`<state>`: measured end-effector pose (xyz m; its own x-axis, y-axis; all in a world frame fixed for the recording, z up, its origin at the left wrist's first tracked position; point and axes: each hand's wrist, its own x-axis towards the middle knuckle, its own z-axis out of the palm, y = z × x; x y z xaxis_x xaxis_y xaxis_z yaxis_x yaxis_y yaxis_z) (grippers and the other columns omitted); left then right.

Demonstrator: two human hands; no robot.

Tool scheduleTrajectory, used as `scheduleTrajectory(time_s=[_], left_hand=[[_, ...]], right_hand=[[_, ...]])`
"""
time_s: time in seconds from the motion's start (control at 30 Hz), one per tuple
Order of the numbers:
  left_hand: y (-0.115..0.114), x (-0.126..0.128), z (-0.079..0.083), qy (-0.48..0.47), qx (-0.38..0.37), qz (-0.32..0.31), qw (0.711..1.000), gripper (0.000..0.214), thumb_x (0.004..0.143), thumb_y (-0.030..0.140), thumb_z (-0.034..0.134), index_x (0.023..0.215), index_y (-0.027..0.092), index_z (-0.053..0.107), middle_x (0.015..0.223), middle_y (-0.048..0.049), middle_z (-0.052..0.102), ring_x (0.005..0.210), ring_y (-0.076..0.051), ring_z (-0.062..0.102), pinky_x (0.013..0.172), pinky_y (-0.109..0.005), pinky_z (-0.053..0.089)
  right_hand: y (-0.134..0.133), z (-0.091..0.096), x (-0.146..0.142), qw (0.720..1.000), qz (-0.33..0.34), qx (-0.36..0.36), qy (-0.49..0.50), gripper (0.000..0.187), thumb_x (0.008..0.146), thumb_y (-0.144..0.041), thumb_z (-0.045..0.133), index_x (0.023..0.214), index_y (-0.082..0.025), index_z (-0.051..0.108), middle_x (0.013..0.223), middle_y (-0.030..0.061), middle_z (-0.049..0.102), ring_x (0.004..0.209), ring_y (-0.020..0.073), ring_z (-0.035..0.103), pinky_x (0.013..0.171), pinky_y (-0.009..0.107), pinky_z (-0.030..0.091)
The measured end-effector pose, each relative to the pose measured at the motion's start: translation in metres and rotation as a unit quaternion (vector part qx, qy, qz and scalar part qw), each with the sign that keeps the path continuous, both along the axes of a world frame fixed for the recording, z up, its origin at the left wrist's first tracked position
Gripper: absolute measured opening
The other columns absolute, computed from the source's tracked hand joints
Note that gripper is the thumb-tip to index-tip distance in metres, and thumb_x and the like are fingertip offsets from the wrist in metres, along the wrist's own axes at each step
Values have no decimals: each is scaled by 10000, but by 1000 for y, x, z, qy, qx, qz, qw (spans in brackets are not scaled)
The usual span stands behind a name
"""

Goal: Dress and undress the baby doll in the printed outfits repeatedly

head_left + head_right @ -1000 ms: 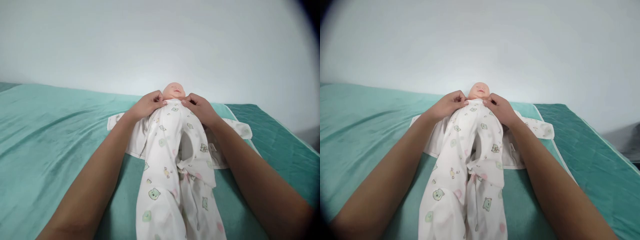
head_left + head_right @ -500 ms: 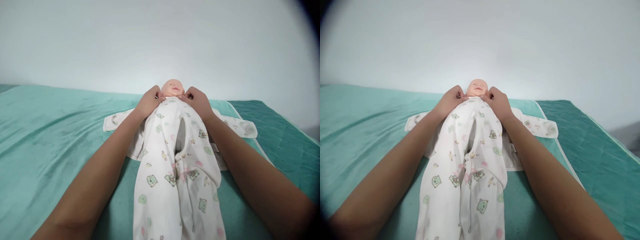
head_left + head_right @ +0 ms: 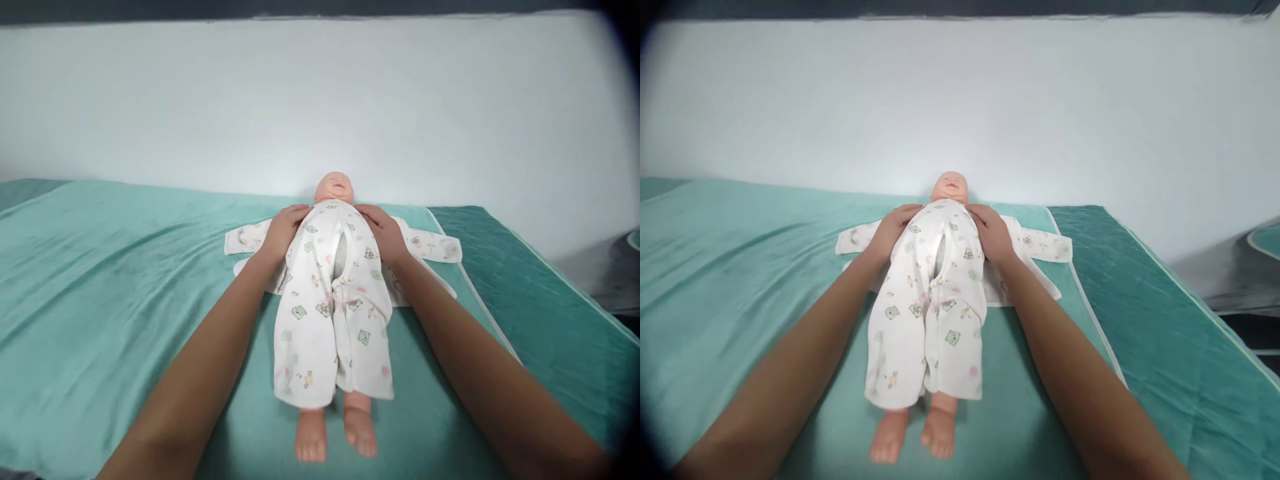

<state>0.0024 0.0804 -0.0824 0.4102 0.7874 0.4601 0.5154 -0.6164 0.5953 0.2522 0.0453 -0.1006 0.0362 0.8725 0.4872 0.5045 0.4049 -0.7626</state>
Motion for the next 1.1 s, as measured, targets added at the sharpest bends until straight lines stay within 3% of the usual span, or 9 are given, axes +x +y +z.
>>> scheduleTrajectory(time_s=[0.17, 0.33, 0.43, 0.53, 0.63, 0.7, 0.8, 0.93, 1.1], left_hand=[[-46, -23, -23, 97, 55, 70, 991, 530, 883, 265, 535, 1410, 215, 540, 1531, -95, 470, 1459, -287, 330, 1212, -452, 258], [-81, -32, -30, 160, 79, 77, 981, 344, 888, 196, 489, 1175, 178, 679, 1373, -121, 595, 1458, -289, 327, 1194, -469, 312], [-92, -32, -28, 112, 80, 76, 987, 284, 894, 167, 460, 1058, 169, 692, 1208, -126, 666, 1288, -281, 505, 1104, -459, 420], [-106, -32, -27, 18, 35, 104, 994, 312, 915, 192, 453, 1170, 192, 631, 1159, -101, 666, 1058, -235, 615, 964, -411, 504], [-129, -31, -27, -37, 37, 101, 993, 415, 915, 195, 470, 1328, 221, 509, 1285, -91, 603, 1099, -204, 606, 978, -367, 486], [-147, -31, -28, -18, 45, 99, 994, 406, 898, 206, 511, 1304, 225, 500, 1301, -84, 590, 1134, -208, 586, 967, -348, 475], [-167, -32, -31, 65, 7, 117, 991, 203, 876, 249, 551, 1072, 201, 572, 1068, -66, 659, 954, -219, 617, 810, -329, 483], [-176, -34, -33, 128, 8, 125, 984, 105, 862, 302, 577, 853, 198, 571, 878, -60, 649, 835, -225, 596, 741, -325, 446], [-172, -35, -35, 102, 11, 142, 985, 78, 862, 233, 537, 824, 201, 597, 903, -75, 668, 885, -226, 595, 785, -322, 427]], right_hand=[[-48, -12, -1, 1000, -24, -20, -3, 438, 936, -311, 450, 1342, -262, 606, 1436, 35, 578, 1345, 217, 493, 1159, 427, 330], [-87, -18, -10, 999, -22, -42, -18, 483, 879, -275, 539, 1361, -274, 573, 1387, 67, 611, 1238, 270, 579, 1048, 461, 455], [-93, -23, -11, 997, -24, -64, 28, 452, 865, -273, 558, 1315, -259, 593, 1328, 77, 645, 1158, 260, 629, 1008, 450, 496], [-97, -26, -8, 993, -52, -66, 84, 388, 858, -284, 575, 1233, -201, 623, 1257, 109, 673, 1119, 252, 648, 987, 445, 516], [-112, -23, -12, 992, -76, -17, 96, 330, 889, -301, 557, 1193, -192, 626, 1236, 115, 671, 1159, 243, 623, 1001, 448, 507], [-131, -15, -23, 993, -68, 33, 86, 300, 920, -293, 528, 1198, -220, 612, 1299, 95, 640, 1240, 224, 575, 1079, 456, 447], [-167, 3, -49, 997, -12, 72, 21, 231, 926, -284, 542, 1146, -251, 603, 1435, 64, 550, 1411, 212, 411, 1191, 475, 300], [-216, 23, -78, 985, 91, -21, -146, 192, 832, -348, 679, 974, -238, 610, 1595, 34, 356, 1530, 281, 143, 1210, 565, 189], [-253, 29, -93, 950, 61, -112, -284, 148, 817, -290, 662, 907, -189, 602, 1634, 85, 278, 1534, 327, 114, 1203, 605, 150]])
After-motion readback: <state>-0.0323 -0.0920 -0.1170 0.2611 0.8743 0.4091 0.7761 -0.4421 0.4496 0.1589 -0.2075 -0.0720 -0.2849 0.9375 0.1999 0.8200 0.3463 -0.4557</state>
